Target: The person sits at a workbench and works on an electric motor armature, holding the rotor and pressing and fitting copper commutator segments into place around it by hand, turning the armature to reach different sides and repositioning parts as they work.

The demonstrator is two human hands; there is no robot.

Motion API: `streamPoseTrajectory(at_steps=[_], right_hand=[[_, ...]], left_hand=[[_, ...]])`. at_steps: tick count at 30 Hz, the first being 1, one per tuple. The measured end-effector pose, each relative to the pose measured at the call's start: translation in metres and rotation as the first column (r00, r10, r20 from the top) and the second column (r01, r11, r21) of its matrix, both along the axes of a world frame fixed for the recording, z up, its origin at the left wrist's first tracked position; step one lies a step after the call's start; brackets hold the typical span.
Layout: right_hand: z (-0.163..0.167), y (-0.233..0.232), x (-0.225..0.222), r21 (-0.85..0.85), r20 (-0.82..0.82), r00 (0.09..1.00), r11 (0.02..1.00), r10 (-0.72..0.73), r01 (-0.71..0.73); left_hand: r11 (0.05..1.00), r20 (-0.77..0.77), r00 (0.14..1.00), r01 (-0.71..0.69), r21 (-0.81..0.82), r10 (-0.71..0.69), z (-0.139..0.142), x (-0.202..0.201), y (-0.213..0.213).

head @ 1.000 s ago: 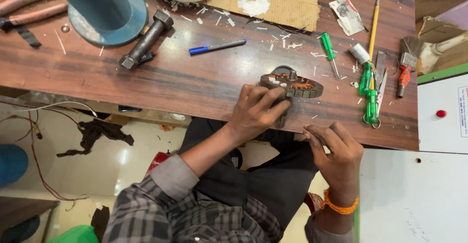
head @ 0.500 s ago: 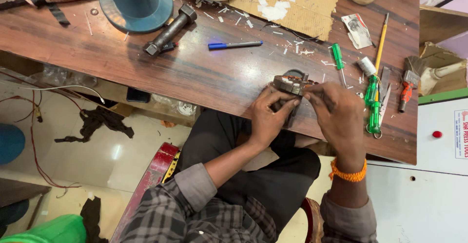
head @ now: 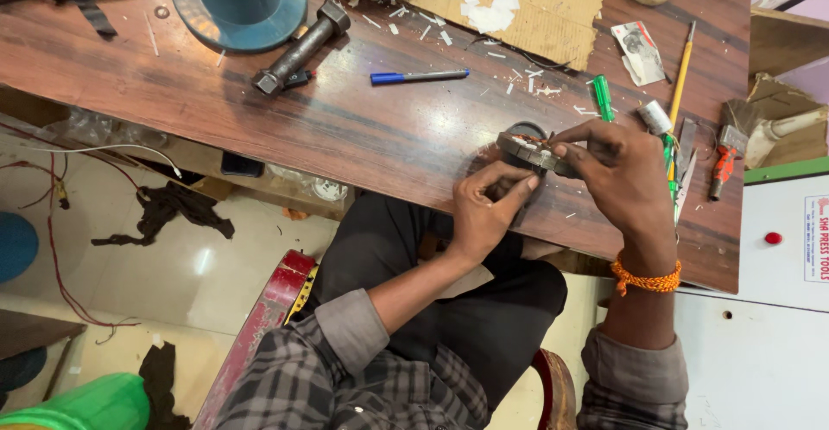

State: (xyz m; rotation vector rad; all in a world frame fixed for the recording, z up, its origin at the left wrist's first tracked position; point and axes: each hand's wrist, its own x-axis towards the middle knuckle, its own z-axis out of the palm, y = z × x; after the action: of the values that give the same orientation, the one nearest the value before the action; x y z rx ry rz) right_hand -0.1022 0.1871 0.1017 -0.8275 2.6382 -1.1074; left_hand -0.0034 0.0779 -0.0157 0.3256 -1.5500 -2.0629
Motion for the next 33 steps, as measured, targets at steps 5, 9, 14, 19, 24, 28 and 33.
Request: streamPoseTrajectory(at_steps=[5,9,14,19,24,28,33], right_hand=[[-0.008,-0.003,-0.011,0.022,-0.065,0.998,1.000,0.015,-0.014],[-0.011,-0.012,-0.025,0.087,-0.062,0.998,0.996,0.008,-0.002],[-0.008,-0.024,-0.029,0.093,-0.055,0.998,0.996,0.019,-0.014],[0.002,-0.014,-0.017,0.123,-0.081,0.997,0.992,0.018,-0.008],[0.000,-0.017,-0.015,0.094,-0.114,0.993,0.995,0.033,-0.022],[-0.003,-0.013,-0.007,0.083,-0.176,0.982,0.995,0.065,-0.051],[-0.005,0.006,0.000,-0.052,-0.058,0.998,0.998,-0.026,0.023]], left_hand=[[0.998,0.004,1.000,-0.019,0.062,0.019,-0.007,-0.008,0.009],[0.990,0.005,0.999,-0.054,0.127,0.054,-0.013,-0.020,0.020],[0.975,0.007,0.995,-0.104,0.197,0.104,-0.016,-0.029,0.029],[0.977,-0.059,0.994,-0.077,0.198,0.090,-0.020,-0.029,0.030],[0.943,-0.072,0.995,-0.045,0.330,0.072,-0.022,-0.034,0.030],[0.937,-0.049,0.997,-0.041,0.346,0.061,-0.021,-0.033,0.028],[0.986,-0.033,0.996,-0.074,0.146,0.080,-0.021,-0.030,0.024]])
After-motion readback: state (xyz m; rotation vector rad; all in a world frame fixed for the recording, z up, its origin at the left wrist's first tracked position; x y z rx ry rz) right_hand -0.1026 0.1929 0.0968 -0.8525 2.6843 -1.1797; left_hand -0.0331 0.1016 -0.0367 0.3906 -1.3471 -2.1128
